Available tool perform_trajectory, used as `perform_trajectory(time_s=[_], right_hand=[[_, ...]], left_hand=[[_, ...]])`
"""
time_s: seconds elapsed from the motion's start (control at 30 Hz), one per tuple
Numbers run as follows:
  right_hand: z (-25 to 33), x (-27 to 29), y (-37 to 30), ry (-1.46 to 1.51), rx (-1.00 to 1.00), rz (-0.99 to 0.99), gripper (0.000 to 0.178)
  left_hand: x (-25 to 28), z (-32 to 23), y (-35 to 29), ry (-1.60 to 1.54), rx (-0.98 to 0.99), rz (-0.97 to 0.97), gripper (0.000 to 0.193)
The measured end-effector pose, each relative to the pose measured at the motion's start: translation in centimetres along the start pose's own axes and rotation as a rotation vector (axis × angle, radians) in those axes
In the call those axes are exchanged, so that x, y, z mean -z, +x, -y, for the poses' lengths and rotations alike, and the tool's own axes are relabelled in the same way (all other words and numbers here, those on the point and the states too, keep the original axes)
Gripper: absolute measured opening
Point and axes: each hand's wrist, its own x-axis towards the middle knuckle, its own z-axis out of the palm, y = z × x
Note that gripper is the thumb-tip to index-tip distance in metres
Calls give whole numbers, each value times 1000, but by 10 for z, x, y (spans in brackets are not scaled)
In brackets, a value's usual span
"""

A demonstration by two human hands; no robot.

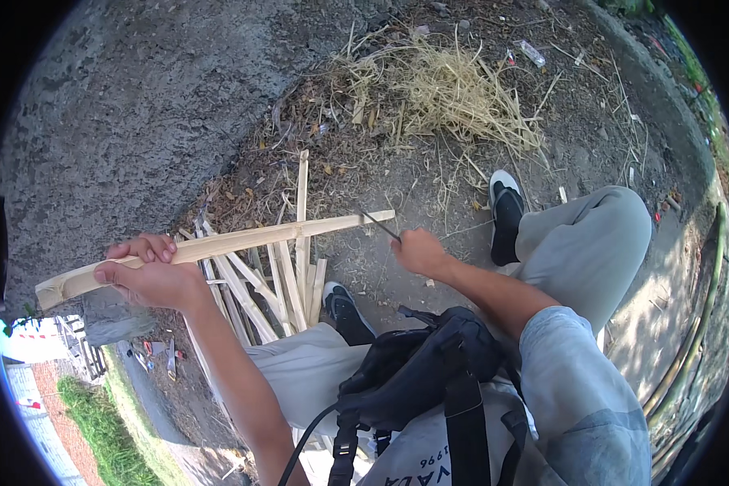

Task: The person shaves and scrapes a bamboo strip using a knife, turns it over to trim both sides, and pulls off loose fibers by hand.

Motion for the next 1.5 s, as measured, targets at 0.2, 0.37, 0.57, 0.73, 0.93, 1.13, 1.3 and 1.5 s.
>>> perform_trajectory(time_s=[0.2,0.37,0.57,0.73,0.93,1.13,1.3,1.5], right_hand=[[63,49,-15,87,202,-6,46],[98,79,-31,130,203,-6,47],[123,114,-55,243,306,-45,43],[150,124,-86,215,554,-58,42],[130,112,-67,90,436,-23,44],[147,125,-78,176,474,-17,43],[114,108,-59,104,410,-85,41],[119,123,-85,76,385,-34,37]], left_hand=[[-1,14,15,-93,57,-6,45],[-17,10,15,-190,93,165,46],[-9,14,25,-391,186,448,38],[-18,16,16,-238,-43,299,35],[-28,-2,-8,-289,-35,364,32],[-46,-14,-31,-192,-120,197,29],[-50,-14,-43,-235,-113,262,29],[-56,-25,-54,-172,-99,191,32]])
